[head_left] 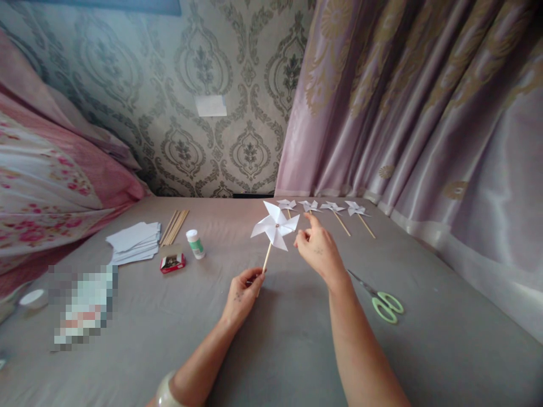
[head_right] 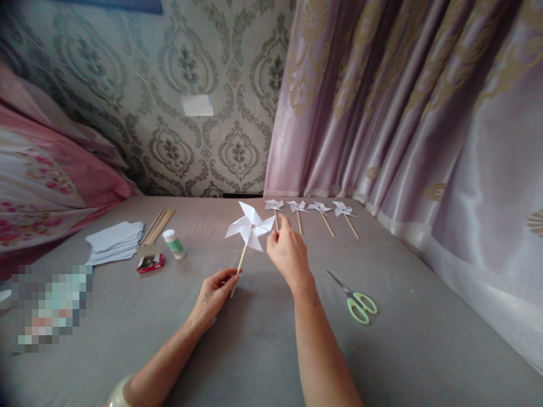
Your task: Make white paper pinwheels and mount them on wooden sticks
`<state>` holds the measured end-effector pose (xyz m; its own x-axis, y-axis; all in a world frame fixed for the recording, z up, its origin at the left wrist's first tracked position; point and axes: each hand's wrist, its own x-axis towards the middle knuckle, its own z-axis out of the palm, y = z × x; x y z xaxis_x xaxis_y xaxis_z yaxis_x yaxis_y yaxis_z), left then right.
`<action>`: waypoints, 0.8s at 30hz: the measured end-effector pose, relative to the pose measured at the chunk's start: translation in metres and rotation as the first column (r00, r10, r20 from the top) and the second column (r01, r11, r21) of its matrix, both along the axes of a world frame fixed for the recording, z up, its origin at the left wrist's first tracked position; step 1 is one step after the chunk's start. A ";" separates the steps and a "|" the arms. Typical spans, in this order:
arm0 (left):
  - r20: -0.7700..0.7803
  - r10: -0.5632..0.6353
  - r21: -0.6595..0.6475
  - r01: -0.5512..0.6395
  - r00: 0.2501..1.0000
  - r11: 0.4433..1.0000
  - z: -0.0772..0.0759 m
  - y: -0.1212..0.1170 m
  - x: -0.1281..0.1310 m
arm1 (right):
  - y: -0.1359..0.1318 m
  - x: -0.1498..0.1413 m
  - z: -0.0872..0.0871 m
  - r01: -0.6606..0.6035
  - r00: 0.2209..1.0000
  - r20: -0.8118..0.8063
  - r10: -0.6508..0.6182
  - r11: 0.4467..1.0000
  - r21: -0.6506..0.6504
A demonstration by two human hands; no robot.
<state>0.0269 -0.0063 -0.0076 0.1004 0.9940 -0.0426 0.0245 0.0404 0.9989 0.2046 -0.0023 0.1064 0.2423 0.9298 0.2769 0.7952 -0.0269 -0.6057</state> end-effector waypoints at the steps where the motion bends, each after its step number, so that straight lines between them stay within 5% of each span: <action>1: 0.001 0.002 0.003 -0.002 1.000 1.000 0.001 0.000 0.000 | 0.000 -0.001 0.000 0.009 0.999 0.044 -0.008 1.000 -0.008; 7: -0.012 0.014 0.011 -0.014 1.000 1.000 0.004 -0.001 0.000 | -0.004 -0.003 0.000 0.037 0.954 0.298 0.000 0.992 -0.117; 9: -0.013 0.026 0.007 -0.026 1.000 1.000 0.005 -0.001 0.000 | -0.008 0.000 -0.001 -0.037 0.947 0.300 0.115 0.966 -0.255; 12: -0.013 0.032 0.012 -0.031 0.999 0.999 0.005 -0.001 0.000 | -0.013 0.005 -0.004 -0.363 0.896 0.036 0.443 0.775 -0.517; 14: -0.015 0.021 0.020 -0.021 1.000 1.000 0.005 -0.001 0.000 | -0.013 0.006 -0.004 -0.494 0.852 -0.107 0.513 0.718 -0.491; 16: -0.016 0.016 0.021 -0.016 1.000 1.000 0.004 -0.001 0.000 | -0.010 0.005 -0.002 -0.454 0.888 -0.097 0.449 0.823 -0.343; 19: -0.016 0.015 0.011 -0.015 1.000 1.000 0.004 -0.001 0.000 | -0.005 0.004 0.003 -0.172 0.985 0.003 0.173 0.980 -0.103; 22: -0.021 0.022 0.015 -0.022 1.000 1.000 0.003 0.000 -0.001 | -0.004 0.005 0.003 0.050 0.992 0.116 -0.041 0.996 -0.075; 24: -0.021 0.029 0.020 -0.029 0.999 0.999 0.003 0.000 -0.002 | -0.007 0.006 -0.001 -0.128 0.981 0.094 0.168 0.935 -0.331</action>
<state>0.0253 -0.0060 -0.0046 0.0710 0.9972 -0.0252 0.0451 0.0221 0.9987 0.2102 -0.0091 0.1051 0.0792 0.9965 -0.0254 0.8706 -0.0815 -0.4851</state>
